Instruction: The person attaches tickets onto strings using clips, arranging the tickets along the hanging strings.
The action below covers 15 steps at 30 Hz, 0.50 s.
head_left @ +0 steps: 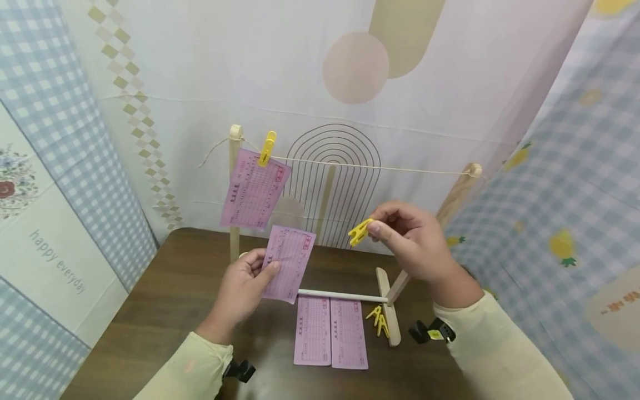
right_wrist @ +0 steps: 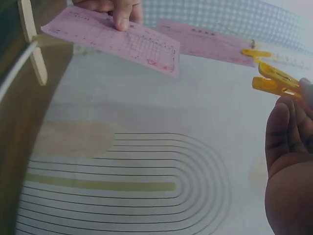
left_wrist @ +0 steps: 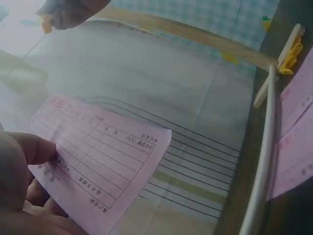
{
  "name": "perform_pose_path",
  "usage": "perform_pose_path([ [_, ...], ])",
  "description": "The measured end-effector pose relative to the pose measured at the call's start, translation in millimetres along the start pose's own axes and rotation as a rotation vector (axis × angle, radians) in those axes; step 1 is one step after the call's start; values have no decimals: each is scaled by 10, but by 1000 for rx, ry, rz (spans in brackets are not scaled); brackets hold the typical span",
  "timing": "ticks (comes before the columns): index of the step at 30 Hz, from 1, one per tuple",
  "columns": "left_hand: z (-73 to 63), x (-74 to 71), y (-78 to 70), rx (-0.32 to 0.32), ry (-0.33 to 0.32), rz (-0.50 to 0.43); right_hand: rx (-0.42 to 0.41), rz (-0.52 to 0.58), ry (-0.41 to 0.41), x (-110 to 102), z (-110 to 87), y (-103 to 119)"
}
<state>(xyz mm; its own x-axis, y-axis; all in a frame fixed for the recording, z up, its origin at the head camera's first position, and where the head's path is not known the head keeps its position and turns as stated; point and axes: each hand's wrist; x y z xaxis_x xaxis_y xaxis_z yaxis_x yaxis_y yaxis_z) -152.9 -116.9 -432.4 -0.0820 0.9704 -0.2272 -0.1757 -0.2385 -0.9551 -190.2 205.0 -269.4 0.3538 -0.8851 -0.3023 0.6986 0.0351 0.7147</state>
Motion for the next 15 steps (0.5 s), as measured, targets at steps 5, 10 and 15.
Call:
perform_pose_path([
  [5,58,-14,-167,33,-6,0,-46,-71,-4,-36,232,186],
  [10,134,1,-309,61,-20,-22,-47,-140,-13,-72,455,365],
  [15,214,61,-402,79,-37,-96,-14,-266,5,-64,698,521],
])
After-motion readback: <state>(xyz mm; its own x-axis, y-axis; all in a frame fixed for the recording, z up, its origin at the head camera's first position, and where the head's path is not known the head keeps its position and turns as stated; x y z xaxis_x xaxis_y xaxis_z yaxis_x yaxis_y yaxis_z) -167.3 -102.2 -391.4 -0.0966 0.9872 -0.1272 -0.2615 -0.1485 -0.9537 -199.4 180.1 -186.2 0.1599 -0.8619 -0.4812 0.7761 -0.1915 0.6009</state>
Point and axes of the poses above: each hand's wrist, its own z-axis towards the middle knuckle, its own x-axis out of the palm, y = z × x, and after that the axes turned 9 degrees about z, right-handed
